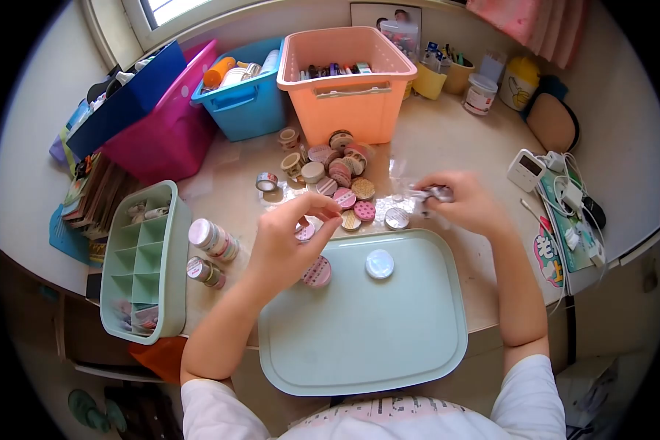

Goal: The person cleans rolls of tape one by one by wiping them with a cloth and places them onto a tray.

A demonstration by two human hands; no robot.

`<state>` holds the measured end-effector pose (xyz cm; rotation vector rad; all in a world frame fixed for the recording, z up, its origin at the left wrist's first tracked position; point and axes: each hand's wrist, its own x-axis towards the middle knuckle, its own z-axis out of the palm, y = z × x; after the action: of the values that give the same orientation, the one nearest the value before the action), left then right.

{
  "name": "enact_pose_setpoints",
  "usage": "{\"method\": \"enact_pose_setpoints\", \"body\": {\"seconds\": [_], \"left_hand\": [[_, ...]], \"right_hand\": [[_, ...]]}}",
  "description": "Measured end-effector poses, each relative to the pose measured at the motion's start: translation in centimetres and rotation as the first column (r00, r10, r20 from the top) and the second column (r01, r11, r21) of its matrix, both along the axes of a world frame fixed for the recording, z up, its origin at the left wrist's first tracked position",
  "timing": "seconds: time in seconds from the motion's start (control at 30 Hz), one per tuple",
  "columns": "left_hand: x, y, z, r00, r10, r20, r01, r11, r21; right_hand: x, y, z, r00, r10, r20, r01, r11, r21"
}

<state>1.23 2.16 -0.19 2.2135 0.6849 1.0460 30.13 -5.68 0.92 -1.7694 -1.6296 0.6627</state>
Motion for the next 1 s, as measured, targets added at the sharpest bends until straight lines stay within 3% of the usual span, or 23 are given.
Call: {"method": "enact_pose_setpoints", "body": {"seconds": [0.07,0.1,0.17,0.3,0.37,0.5,0.67,0.77,1.0], "left_hand": [[0.0,-0.1,-0.1,1.0,0.0,-0.03,0.0,1.0,0.011],[0.0,-0.2,-0.1,0.999,0.001,-0.04,-0.002,1.0,-0.017],[0.1,-0.2,-0.2,0.999,0.003,-0.05,-0.005,0.999,-0.044],[0.1,0.0,-0.5,0.997,0.014,-0.075,-0.017,0.999,-0.043],[0.2,0.1,-0.6,0.997,0.006,-0.083,-0.009,0.999,-0.042],[0.2,0.0,-1.0,0.995,-0.038,-0.098,0.03,0.996,-0.081],[0.2,0.1,-1.0,0.991,-0.056,-0.119,0.046,0.996,-0.081],[0.1,0.1,-0.9,0.989,-0.06,-0.139,0.046,0.994,-0.1],[0.0,0.0,-1.2,0.981,-0.067,-0.181,0.06,0.997,-0.042]], "right_hand": [[-0.8,0.8,-2.9,0.995,0.101,0.014,-0.102,0.986,0.135],[-1.0,1.0,-3.7,0.971,0.201,0.127,-0.206,0.978,0.026],[-3.2,-0.3,-4.3,0.927,0.161,0.338,-0.24,0.949,0.206],[-3.3,0.4,-5.3,0.936,0.125,0.328,-0.197,0.96,0.197],[-2.9,0.7,-5.1,0.964,0.173,0.2,-0.207,0.964,0.164],[-3.0,1.1,-5.1,0.957,0.231,0.176,-0.262,0.949,0.178],[-3.8,1.7,-6.2,0.992,0.068,0.108,-0.09,0.973,0.212],[-4.2,1.5,-6.1,0.983,0.03,0.181,-0.074,0.968,0.24],[-4.3,1.4,-5.5,0.984,0.045,0.171,-0.095,0.949,0.3]]}}
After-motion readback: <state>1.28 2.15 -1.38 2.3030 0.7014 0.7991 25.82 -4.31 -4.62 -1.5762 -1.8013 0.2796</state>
